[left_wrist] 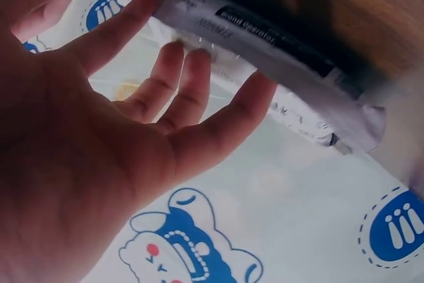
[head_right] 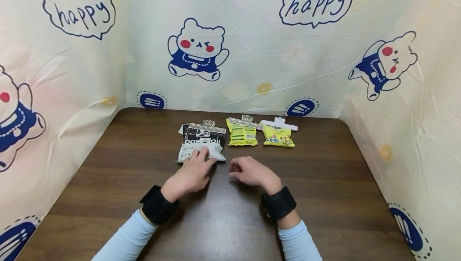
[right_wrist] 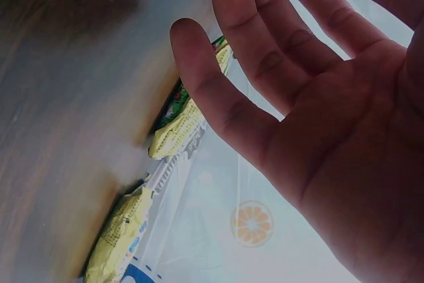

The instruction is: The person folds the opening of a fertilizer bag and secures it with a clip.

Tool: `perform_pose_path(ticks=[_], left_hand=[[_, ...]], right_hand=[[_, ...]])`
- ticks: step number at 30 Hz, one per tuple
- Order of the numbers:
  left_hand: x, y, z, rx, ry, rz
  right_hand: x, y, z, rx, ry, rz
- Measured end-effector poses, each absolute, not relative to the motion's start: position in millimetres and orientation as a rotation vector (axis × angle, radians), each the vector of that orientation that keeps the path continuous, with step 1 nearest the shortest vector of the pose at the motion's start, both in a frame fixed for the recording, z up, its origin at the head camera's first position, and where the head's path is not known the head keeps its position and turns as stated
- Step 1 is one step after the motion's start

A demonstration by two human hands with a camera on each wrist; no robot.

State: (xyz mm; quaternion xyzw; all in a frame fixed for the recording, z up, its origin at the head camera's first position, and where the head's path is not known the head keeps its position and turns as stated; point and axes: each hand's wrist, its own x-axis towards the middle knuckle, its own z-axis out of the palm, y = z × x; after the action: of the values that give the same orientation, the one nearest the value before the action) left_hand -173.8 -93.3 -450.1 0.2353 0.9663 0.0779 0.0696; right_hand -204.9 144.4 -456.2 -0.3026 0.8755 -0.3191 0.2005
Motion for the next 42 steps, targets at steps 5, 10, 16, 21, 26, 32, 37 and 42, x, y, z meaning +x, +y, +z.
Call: perform_pose_path(ticks=[5, 10, 16, 21, 26, 32, 37, 42], left_hand=[[-174.1, -96.1, -451.4, 0.745, 2.907, 0.150], [-174.0, -96.3, -445.6, 0.643, 2.869, 0.120], [-173.2, -95.0, -439.7, 0.553, 2.825, 0.144], [-171.5, -92.9, -439.1, 0.548, 2.804, 0.174], [-172.0, -90.5, -442.1, 0.514, 2.794, 0.136], [-172.5, -85.4, -449.3, 0.470, 2.789, 0.088], [-173.9, -81.7, -453.9, 0.427, 2.801, 0.091], [-177.9, -83.1, -461.0, 0.402, 2.812, 0.086]], right_hand=[[-204.8, 144.7, -457.5, -0.828, 2.439, -0.891], [-204.6, 145.0, -457.0, -0.825, 2.434, -0.896], [-203.7, 144.3, -454.8, -0.854, 2.437, -0.907], [-204.0, 143.5, -456.2, -0.856, 2.435, -0.901], [-204.2, 143.0, -457.3, -0.854, 2.437, -0.899], [-204.2, 143.9, -458.0, -0.853, 2.438, -0.888], [-204.2, 143.9, -458.0, -0.862, 2.433, -0.884], [-203.9, 143.7, -458.3, -0.857, 2.437, -0.872]])
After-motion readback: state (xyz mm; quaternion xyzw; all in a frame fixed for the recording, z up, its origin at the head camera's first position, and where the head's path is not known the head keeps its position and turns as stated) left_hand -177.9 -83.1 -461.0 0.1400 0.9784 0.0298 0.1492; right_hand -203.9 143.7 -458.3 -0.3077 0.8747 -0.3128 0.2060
